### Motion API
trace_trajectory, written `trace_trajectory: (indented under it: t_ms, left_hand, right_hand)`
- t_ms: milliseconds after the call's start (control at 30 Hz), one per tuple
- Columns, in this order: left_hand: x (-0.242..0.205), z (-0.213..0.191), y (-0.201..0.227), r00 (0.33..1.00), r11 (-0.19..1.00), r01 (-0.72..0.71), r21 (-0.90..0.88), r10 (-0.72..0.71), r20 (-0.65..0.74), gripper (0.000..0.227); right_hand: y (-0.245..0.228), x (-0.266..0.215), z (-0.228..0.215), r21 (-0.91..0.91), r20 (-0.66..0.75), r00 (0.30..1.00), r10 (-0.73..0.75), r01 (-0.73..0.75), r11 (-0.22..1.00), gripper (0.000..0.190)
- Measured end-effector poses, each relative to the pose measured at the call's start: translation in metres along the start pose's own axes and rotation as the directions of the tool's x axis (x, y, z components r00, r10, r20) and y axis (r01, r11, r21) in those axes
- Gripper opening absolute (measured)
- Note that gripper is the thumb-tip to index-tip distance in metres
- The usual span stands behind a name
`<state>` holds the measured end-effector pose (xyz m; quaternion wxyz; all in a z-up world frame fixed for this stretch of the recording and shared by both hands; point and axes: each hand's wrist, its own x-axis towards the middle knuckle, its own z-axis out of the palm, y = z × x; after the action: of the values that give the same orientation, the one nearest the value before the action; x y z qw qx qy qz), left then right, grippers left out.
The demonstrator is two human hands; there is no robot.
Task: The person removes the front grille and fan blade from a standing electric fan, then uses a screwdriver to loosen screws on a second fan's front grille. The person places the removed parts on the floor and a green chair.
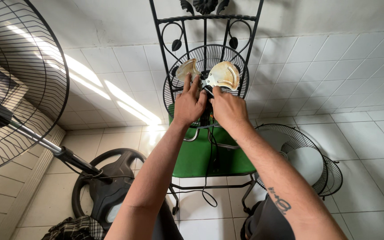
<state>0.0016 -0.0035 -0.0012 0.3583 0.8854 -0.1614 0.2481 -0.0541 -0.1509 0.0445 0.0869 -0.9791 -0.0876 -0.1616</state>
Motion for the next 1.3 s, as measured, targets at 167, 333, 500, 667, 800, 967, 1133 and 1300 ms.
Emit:
trace_trajectory:
  t_ms: [167,333,500,667,800,967,1133,1300]
  left_hand:
    - [-0.004,-0.001,-0.001,1.000,0.999,-0.013,-0.032,0.013,0.009,0.063]
    - [-0.008,0.001,-0.019,0.987,0.997,0.061,0.047,-0.053,-0.152,0.050]
    - [-0.012,-0.002,-0.029,0.903,0.974,0.201,0.106,-0.142,-0.406,0.061]
    - [-0.015,-0.014,-0.004,0.993,0.997,-0.020,0.076,0.029,-0.112,0.049]
    - [-0.014,-0.028,0.010,0.989,0.998,0.051,0.048,-0.057,0.137,0.061]
    - [-0.010,-0.029,0.008,0.992,0.996,0.032,-0.081,-0.022,0.122,0.075]
    - [-0.012,-0.021,0.001,0.992,0.990,0.062,-0.126,-0.047,0.119,0.078]
    - [-0.008,-0.017,-0.002,0.990,0.995,0.076,-0.062,-0.067,0.128,0.079]
  right_hand:
    - [0.011,0.005,-0.010,0.101,-0.014,0.997,-0.078,0.079,0.992,0.023]
    - [0.013,0.000,-0.023,0.123,0.120,0.991,-0.063,0.048,0.991,0.029]
    - [0.009,-0.005,-0.026,0.124,0.127,0.992,-0.030,0.014,0.992,0.031]
    - [0.008,-0.002,-0.020,0.093,0.108,0.994,-0.021,0.011,0.996,0.034]
    - [0.008,0.003,-0.014,0.141,0.085,0.996,0.006,-0.018,0.990,0.029]
    - [0.008,0.009,-0.004,0.003,0.049,0.998,-0.035,0.035,0.999,0.025]
    - [0.011,0.015,0.012,-0.211,-0.051,0.984,-0.169,0.154,0.965,0.019]
    - [0.008,0.017,0.019,-0.379,-0.116,0.956,-0.268,0.207,0.902,0.016]
